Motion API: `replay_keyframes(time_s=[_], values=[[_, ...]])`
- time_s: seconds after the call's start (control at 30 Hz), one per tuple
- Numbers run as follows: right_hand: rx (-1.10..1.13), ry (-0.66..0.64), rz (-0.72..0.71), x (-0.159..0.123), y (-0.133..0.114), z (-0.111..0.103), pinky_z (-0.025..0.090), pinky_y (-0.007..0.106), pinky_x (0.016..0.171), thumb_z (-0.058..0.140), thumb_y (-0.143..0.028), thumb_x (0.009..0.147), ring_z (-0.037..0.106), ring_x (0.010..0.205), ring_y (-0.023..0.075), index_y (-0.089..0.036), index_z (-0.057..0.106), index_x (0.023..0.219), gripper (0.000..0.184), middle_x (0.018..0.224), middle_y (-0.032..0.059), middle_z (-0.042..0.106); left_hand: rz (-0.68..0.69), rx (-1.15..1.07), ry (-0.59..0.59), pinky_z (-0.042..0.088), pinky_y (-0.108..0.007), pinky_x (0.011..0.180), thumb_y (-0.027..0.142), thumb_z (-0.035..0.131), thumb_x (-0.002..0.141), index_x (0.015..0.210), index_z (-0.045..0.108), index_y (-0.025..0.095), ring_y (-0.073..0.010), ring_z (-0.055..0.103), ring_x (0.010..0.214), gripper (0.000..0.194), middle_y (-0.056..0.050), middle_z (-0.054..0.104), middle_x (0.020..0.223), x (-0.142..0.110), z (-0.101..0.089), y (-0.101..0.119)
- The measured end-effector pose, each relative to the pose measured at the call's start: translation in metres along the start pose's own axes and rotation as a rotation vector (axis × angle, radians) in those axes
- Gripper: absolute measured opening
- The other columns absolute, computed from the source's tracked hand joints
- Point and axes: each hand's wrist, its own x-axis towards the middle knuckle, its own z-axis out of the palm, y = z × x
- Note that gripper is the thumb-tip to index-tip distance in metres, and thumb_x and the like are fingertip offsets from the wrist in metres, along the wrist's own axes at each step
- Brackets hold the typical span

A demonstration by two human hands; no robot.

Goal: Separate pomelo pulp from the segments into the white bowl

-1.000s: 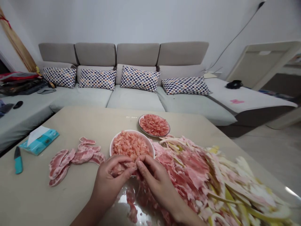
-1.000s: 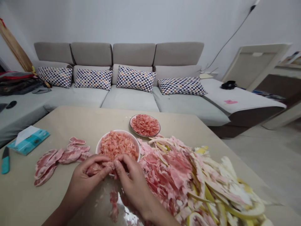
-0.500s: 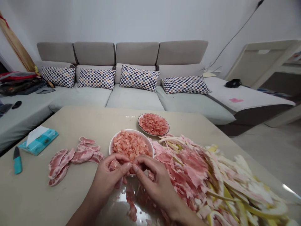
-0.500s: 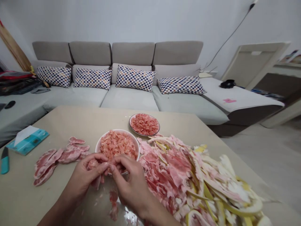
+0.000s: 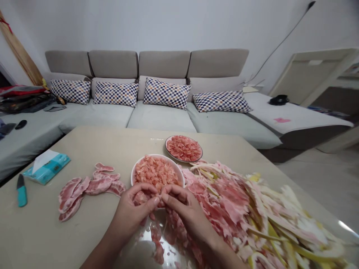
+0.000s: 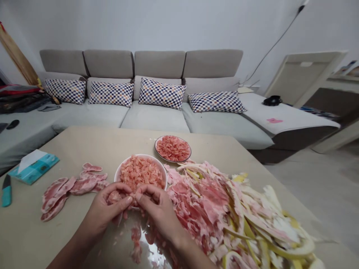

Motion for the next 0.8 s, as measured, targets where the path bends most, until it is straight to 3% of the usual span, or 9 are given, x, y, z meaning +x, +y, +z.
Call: replay_keyframes(time_s=[0.13, 0.27, 0.4, 0.5, 0.57, 0.7, 0.8], values=[[-0.420, 0.185, -0.292, -0.002, 0.005, 0.006, 0.042, 0.027, 0.064, 0.058, -0.029, 0.089, 0.055, 0.070, 0.0167, -0.019, 0.061, 0.078, 0.016, 0.075, 0.0026, 0.061, 0.008, 0.060, 0.041, 0.041, -0.017, 0.039, 0.030, 0.072, 0.072, 0.088, 0.068, 0.019, -0.0072, 0.049, 0.043, 0.020, 0.002, 0.067, 0.072, 0.003, 0.003, 0.002], [-0.711, 0.228, -0.549, -0.001, 0.016, 0.005, 0.043, 0.031, 0.071, 0.053, -0.014, 0.089, 0.057, 0.077, 0.0198, -0.020, 0.060, 0.086, 0.010, 0.084, 0.0059, 0.063, 0.099, 0.144, 0.109, 0.050, -0.020, 0.049, 0.029, 0.071, 0.072, 0.086, 0.070, 0.019, -0.0117, 0.058, 0.056, 0.017, -0.001, 0.070, 0.083, 0.005, 0.005, 0.001], [-0.769, 0.234, -0.591, 0.000, 0.020, 0.003, 0.044, 0.032, 0.071, 0.052, -0.010, 0.088, 0.058, 0.078, 0.0202, -0.020, 0.058, 0.092, 0.013, 0.085, 0.0062, 0.063, 0.048, 0.103, 0.083, 0.043, -0.017, 0.041, 0.032, 0.072, 0.073, 0.082, 0.068, 0.018, -0.0077, 0.051, 0.044, 0.017, 0.002, 0.067, 0.069, 0.008, 0.004, -0.001], [-0.766, 0.238, -0.588, 0.001, 0.018, 0.003, 0.044, 0.031, 0.069, 0.051, -0.010, 0.089, 0.057, 0.076, 0.0193, -0.021, 0.057, 0.092, 0.012, 0.084, 0.0055, 0.061, -0.046, -0.055, 0.032, 0.031, -0.016, 0.033, 0.041, 0.071, 0.075, 0.086, 0.065, 0.018, -0.0055, 0.039, 0.031, 0.026, 0.007, 0.055, 0.046, 0.009, 0.002, -0.003], [-0.760, 0.233, -0.570, 0.001, 0.015, 0.003, 0.043, 0.030, 0.068, 0.050, -0.011, 0.090, 0.056, 0.075, 0.0187, -0.021, 0.056, 0.090, 0.010, 0.082, 0.0049, 0.061, -0.063, -0.168, 0.018, 0.032, -0.016, 0.034, 0.043, 0.071, 0.075, 0.087, 0.064, 0.018, -0.0051, 0.037, 0.029, 0.028, 0.009, 0.050, 0.040, 0.010, 0.001, -0.005], [-0.757, 0.238, -0.532, 0.002, 0.014, 0.003, 0.043, 0.029, 0.068, 0.051, -0.014, 0.091, 0.056, 0.075, 0.0179, -0.020, 0.055, 0.088, 0.008, 0.082, 0.0041, 0.060, -0.081, -0.229, 0.011, 0.039, -0.017, 0.039, 0.041, 0.074, 0.074, 0.089, 0.063, 0.018, -0.0035, 0.036, 0.028, 0.030, 0.010, 0.049, 0.039, 0.010, 0.002, -0.008], [-0.743, 0.253, -0.516, 0.004, 0.015, 0.002, 0.043, 0.028, 0.067, 0.051, -0.015, 0.092, 0.056, 0.073, 0.0169, -0.019, 0.055, 0.086, 0.009, 0.081, 0.0034, 0.060, -0.086, -0.206, 0.021, 0.036, -0.015, 0.035, 0.041, 0.076, 0.071, 0.093, 0.062, 0.018, -0.0037, 0.043, 0.031, 0.035, 0.006, 0.060, 0.056, 0.010, 0.004, -0.007]])
